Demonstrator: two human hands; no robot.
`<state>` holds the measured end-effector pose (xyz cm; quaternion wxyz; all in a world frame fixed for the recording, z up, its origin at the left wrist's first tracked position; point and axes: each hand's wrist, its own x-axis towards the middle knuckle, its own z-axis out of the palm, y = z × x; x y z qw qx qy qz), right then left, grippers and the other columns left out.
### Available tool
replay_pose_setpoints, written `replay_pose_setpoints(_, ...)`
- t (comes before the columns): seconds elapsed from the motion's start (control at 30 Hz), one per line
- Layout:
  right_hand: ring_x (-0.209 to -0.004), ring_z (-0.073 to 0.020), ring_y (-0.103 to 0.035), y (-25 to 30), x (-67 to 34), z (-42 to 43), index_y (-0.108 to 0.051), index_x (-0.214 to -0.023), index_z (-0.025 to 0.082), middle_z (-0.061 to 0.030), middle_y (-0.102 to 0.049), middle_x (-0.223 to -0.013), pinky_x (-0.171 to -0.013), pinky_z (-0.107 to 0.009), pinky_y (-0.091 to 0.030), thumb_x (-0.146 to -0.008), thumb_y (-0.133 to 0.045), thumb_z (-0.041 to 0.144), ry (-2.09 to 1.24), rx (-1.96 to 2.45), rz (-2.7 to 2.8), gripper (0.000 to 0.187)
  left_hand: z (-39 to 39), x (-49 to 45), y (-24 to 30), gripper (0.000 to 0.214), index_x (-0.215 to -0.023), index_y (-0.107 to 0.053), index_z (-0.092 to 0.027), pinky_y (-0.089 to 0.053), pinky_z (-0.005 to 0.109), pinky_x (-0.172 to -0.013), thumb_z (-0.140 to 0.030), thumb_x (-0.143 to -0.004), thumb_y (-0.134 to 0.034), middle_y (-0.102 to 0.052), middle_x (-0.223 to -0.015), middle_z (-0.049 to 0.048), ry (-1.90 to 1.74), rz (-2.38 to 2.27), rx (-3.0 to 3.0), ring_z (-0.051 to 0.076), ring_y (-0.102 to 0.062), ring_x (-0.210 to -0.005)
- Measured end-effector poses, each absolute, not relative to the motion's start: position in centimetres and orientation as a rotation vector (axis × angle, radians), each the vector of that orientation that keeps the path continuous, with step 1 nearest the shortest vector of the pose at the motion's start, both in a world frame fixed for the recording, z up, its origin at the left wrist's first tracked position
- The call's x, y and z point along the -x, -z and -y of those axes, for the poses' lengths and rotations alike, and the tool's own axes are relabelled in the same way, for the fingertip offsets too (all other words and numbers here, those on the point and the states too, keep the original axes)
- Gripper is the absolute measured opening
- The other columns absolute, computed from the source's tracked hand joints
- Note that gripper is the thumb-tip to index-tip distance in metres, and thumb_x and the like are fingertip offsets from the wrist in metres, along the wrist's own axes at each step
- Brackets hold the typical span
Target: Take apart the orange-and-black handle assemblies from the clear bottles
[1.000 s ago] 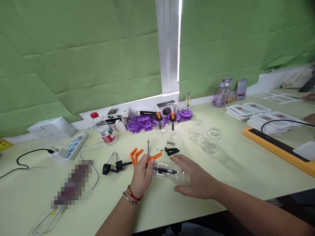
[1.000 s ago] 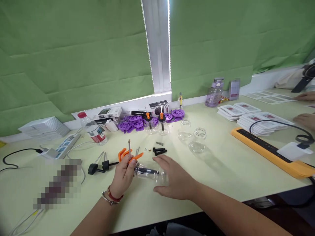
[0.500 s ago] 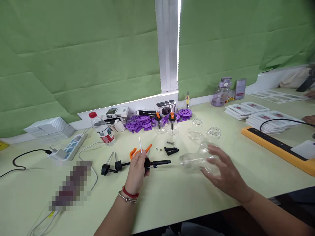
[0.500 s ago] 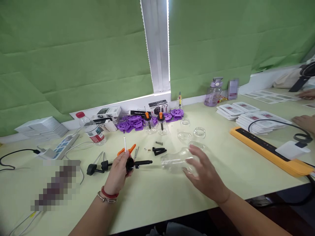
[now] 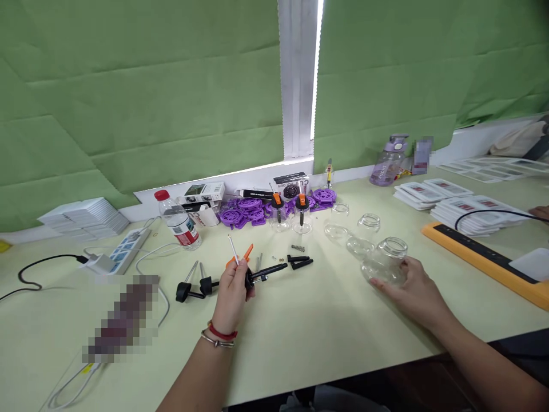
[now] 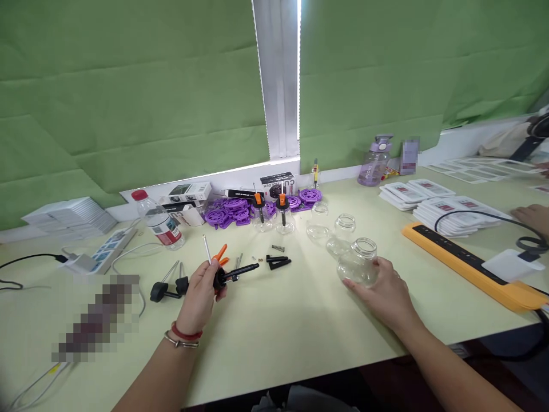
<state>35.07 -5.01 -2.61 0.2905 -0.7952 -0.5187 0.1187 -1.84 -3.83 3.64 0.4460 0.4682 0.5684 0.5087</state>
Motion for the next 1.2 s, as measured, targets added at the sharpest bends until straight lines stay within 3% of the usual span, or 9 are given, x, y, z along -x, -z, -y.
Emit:
replay_pose_setpoints(0.2,-0.107,-0.0384,-0.055,2.7,-35.7,2.8,-0.036,-0.129,0.011,-0.0227,-0.055,-0.119,-0.082,-0.045,-0.047,-0.059,-0.066,0.063,-0.289,1.988,1.483,0.092,3.7,2.3,-2.9,0.036,-0.074,-0.044,-0.019,-0.034,0.021,-0.038,-0.054,-0.083,-0.047,-0.046,-0.054,-0.0064,-1.240,-1.443,-1.225,0.009,-0.047,-0.039)
replay_pose_setpoints(0.33,-0.113,-0.0436,-0.047,1.2,-33.6,4.3,-0.035,-0.132,0.009,-0.0269,-0.050,-0.122,-0.087,-0.052,-0.042,-0.060,-0.070,0.062,0.222,1.848,1.404,0.096,3.6,2.3,-2.8,0.035,-0.078,-0.046,-0.019,-0.036,0.021,-0.039,-0.053,-0.083,-0.047,-0.047,-0.057,-0.0060,-1.218,-1.446,-1.283,0.009,-0.047,-0.040)
replay_pose_setpoints(0.57,-0.115,-0.0296,-0.049,-1.7,-22.6,5.6,-0.048,-0.126,0.022,-0.0137,-0.055,-0.126,-0.092,-0.046,-0.041,-0.084,-0.055,0.015,0.552,0.893,2.330,0.043,4.8,0.2,-3.9,0.034,-0.096,-0.041,-0.022,-0.034,0.019,-0.032,-0.053,-0.084,-0.046,-0.050,-0.063,-0.0065,-1.109,-1.336,-1.279,0.009,-0.048,-0.037)
replay_pose_setpoints(0.7,-0.088,-0.0231,-0.059,-2.6,-19.4,4.5,-0.053,-0.123,0.012,-0.0127,-0.067,-0.096,-0.079,-0.041,-0.045,-0.086,-0.042,0.006,0.451,0.675,2.449,0.039,6.0,0.0,-4.9,0.046,-0.121,-0.029,-0.024,-0.043,0.025,-0.037,-0.053,-0.087,-0.041,-0.053,-0.067,-0.0053,-1.045,-1.307,-1.266,0.012,-0.052,-0.040)
replay_pose_setpoints(0.8,-0.079,-0.0201,-0.059,-3.9,-19.1,4.2,-0.058,-0.114,0.012,-0.0115,-0.068,-0.090,-0.073,-0.036,-0.046,-0.090,-0.041,0.011,0.233,0.735,2.338,0.030,6.4,1.2,-5.8,0.052,-0.132,-0.025,-0.023,-0.053,0.036,-0.063,-0.049,-0.089,-0.039,-0.059,-0.090,0.0054,-1.146,-1.376,-1.571,0.018,-0.063,-0.072)
replay_pose_setpoints(0.87,-0.079,-0.0194,-0.059,-5.3,-19.4,4.3,-0.060,-0.109,0.015,-0.0106,-0.067,-0.089,-0.071,-0.034,-0.047,-0.093,-0.040,0.018,-0.032,0.837,2.255,0.027,6.6,2.0,-6.7,0.055,-0.133,-0.034,-0.022,-0.045,0.045,-0.088,-0.049,-0.086,-0.045,-0.050,-0.122,0.0146,-1.233,-1.402,-1.889,0.026,-0.053,-0.111)
replay_pose_setpoints(0.93,-0.076,-0.0180,-0.058,-6.7,-19.7,4.5,-0.061,-0.106,0.019,-0.0071,-0.065,-0.083,-0.067,-0.031,-0.046,-0.094,-0.038,0.025,-0.408,0.898,2.213,0.027,6.7,2.5,-7.6,0.054,-0.124,-0.050,-0.021,-0.038,0.047,-0.097,-0.052,-0.080,-0.053,-0.042,-0.133,0.0158,-1.198,-1.371,-2.097,0.032,-0.040,-0.124)
replay_pose_setpoints(1.03,-0.061,-0.0132,-0.048,-8.1,-19.9,4.3,-0.063,-0.092,0.022,-0.0006,-0.054,-0.068,-0.057,-0.025,-0.040,-0.093,-0.038,0.031,-0.937,0.921,2.143,0.026,6.6,2.2,-8.6,0.045,-0.114,-0.058,-0.021,-0.049,0.036,-0.075,-0.051,-0.080,-0.053,-0.061,-0.099,0.0108,-1.054,-1.289,-1.958,0.025,-0.061,-0.087)
replay_pose_setpoints(1.2,-0.060,-0.0120,-0.040,-6.5,-19.2,3.0,-0.054,-0.100,0.021,0.0027,-0.044,-0.064,-0.057,-0.025,-0.034,-0.089,-0.044,0.030,-1.388,0.962,1.865,0.017,5.4,0.5,-7.1,0.038,-0.101,-0.055,-0.021,-0.033,0.019,-0.035,-0.053,-0.083,-0.046,-0.056,-0.061,-0.0020,-0.981,-1.228,-1.422,0.008,-0.044,-0.036)
